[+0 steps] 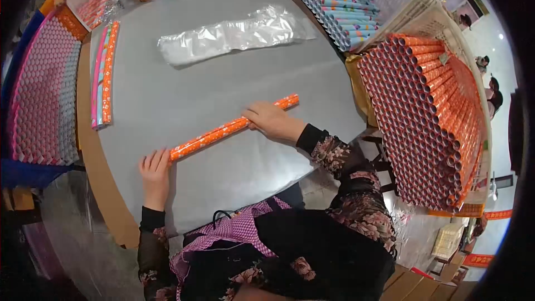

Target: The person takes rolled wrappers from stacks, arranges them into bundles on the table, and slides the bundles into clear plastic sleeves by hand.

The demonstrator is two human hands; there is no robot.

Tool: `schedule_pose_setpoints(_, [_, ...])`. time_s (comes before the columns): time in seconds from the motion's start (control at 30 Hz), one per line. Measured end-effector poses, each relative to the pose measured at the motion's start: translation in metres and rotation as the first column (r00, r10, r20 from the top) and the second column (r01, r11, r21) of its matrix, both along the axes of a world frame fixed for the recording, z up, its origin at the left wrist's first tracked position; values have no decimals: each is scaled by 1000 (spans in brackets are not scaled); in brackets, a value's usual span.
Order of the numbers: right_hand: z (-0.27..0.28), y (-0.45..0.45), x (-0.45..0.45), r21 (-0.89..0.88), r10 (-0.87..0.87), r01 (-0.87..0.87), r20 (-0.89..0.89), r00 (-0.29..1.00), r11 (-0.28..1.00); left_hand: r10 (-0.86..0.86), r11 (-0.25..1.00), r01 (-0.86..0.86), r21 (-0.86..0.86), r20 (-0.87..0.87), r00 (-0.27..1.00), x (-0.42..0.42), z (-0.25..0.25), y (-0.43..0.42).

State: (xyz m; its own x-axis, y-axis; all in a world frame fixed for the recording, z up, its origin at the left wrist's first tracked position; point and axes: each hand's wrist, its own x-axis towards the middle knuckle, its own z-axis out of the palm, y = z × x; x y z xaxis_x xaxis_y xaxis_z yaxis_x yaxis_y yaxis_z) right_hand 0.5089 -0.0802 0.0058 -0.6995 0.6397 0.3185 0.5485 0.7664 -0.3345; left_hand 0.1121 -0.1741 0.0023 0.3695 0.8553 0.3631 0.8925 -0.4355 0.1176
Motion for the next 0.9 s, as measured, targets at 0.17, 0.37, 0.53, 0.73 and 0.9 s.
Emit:
schedule_pose_setpoints(0.17, [19, 35, 31, -142, -5, -11, -110, 994, 990, 35, 999, -33, -13, 123, 992, 2, -7, -2])
schedule_pose_setpoints(0.37, [36, 186, 185, 167, -529, 566, -219, 820, 807, 54, 995, -44, -86, 115, 992, 4, 2, -4])
schedule_pose_setpoints(0.53, [62, 245, 279, 433, -869, 756, 182, 461, 492, 55, 992, -43, -115, 107, 993, 3, 3, -4])
schedule_pose_setpoints(0.73, [53, 285, 316, 246, -844, 846, 401, 356, 474, 67, 988, -56, -144, 72, 995, 4, 5, -3])
schedule_pose_setpoints(0.9, [49, 306, 324, 201, -801, 832, 458, 386, 516, 56, 992, -47, -116, 77, 995, 1, 1, -4])
